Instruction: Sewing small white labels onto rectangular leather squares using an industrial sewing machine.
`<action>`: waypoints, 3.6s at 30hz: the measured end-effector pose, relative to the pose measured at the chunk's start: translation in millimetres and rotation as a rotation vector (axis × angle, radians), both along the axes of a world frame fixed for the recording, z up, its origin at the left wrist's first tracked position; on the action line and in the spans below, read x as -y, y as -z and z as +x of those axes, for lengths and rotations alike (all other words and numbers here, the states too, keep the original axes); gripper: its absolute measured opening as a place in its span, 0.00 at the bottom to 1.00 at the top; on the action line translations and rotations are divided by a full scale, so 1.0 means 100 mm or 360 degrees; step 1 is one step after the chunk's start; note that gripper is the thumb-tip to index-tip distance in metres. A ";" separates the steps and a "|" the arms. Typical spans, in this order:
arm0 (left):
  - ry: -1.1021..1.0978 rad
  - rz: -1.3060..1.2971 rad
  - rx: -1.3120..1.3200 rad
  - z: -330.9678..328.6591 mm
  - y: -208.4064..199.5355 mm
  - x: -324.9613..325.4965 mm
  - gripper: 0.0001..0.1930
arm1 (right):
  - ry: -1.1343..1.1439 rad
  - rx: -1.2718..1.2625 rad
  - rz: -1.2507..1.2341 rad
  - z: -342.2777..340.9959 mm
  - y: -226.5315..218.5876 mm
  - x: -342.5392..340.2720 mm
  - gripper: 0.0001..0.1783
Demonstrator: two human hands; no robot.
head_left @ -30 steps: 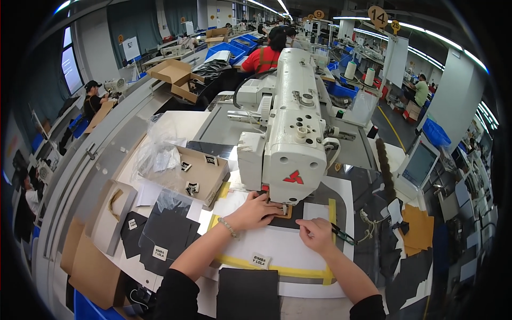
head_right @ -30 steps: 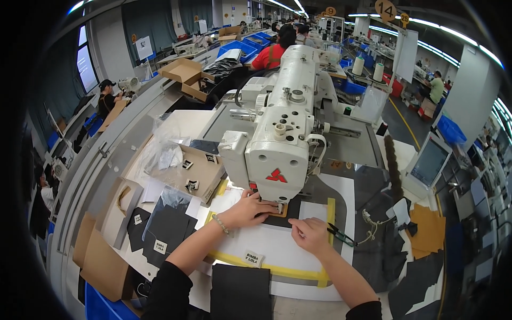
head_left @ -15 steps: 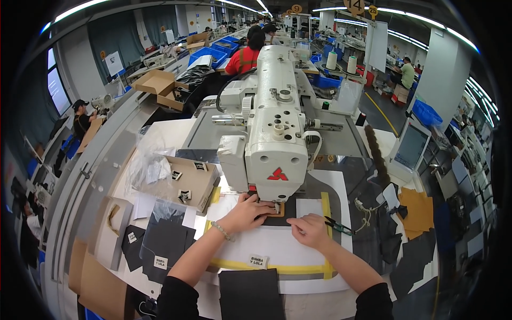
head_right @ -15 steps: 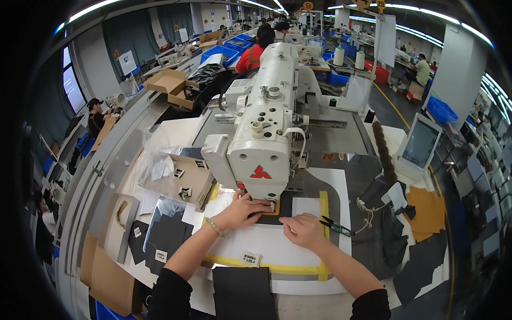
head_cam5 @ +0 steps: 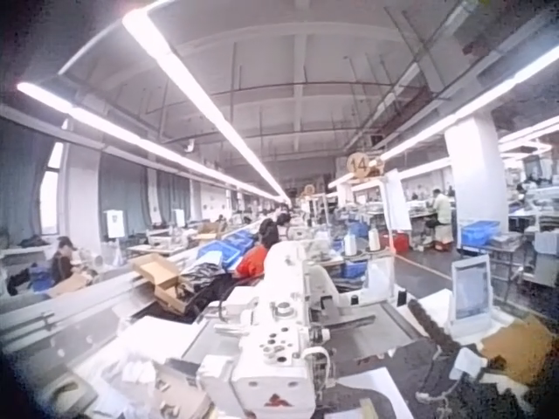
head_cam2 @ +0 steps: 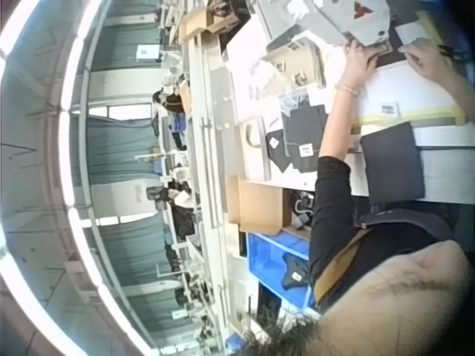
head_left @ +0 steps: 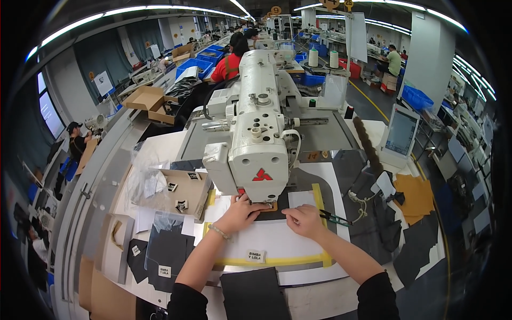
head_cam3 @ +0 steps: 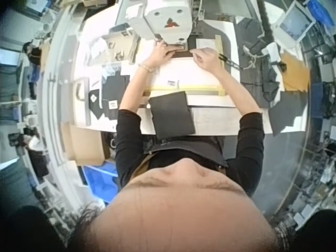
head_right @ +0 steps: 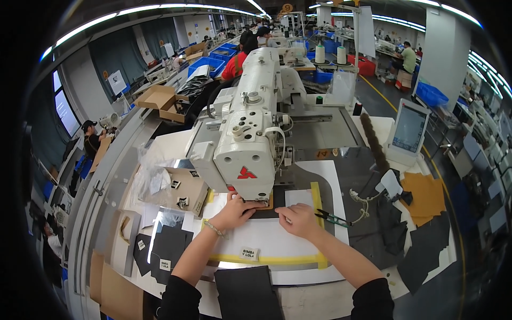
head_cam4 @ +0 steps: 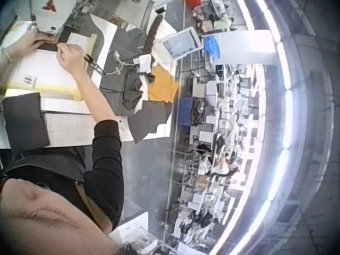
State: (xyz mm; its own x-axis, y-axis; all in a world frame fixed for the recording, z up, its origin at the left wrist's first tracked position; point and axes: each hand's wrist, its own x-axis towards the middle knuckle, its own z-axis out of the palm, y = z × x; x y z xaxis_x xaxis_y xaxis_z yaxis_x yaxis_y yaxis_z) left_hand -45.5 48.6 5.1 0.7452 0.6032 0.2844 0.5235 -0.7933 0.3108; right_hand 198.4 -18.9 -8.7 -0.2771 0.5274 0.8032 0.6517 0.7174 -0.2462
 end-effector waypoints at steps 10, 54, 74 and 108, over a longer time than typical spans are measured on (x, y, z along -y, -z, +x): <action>-0.0118 -0.0158 -0.0096 0.02 0.04 -0.10 0.20 | 0.0031 -0.0128 0.0040 0.01 0.01 -0.16 0.08; -0.0109 0.0235 0.0275 0.20 -0.10 0.41 0.08 | 0.0332 0.0537 -0.0149 0.26 -0.04 0.11 0.18; 0.0342 0.0629 0.0008 0.00 -0.36 1.60 0.19 | 0.0140 0.1045 0.0002 0.38 -0.10 1.24 0.14; -0.0141 0.0363 0.0113 -0.03 -0.43 2.21 0.20 | 0.0289 0.1073 0.0095 -0.05 -0.27 0.46 0.28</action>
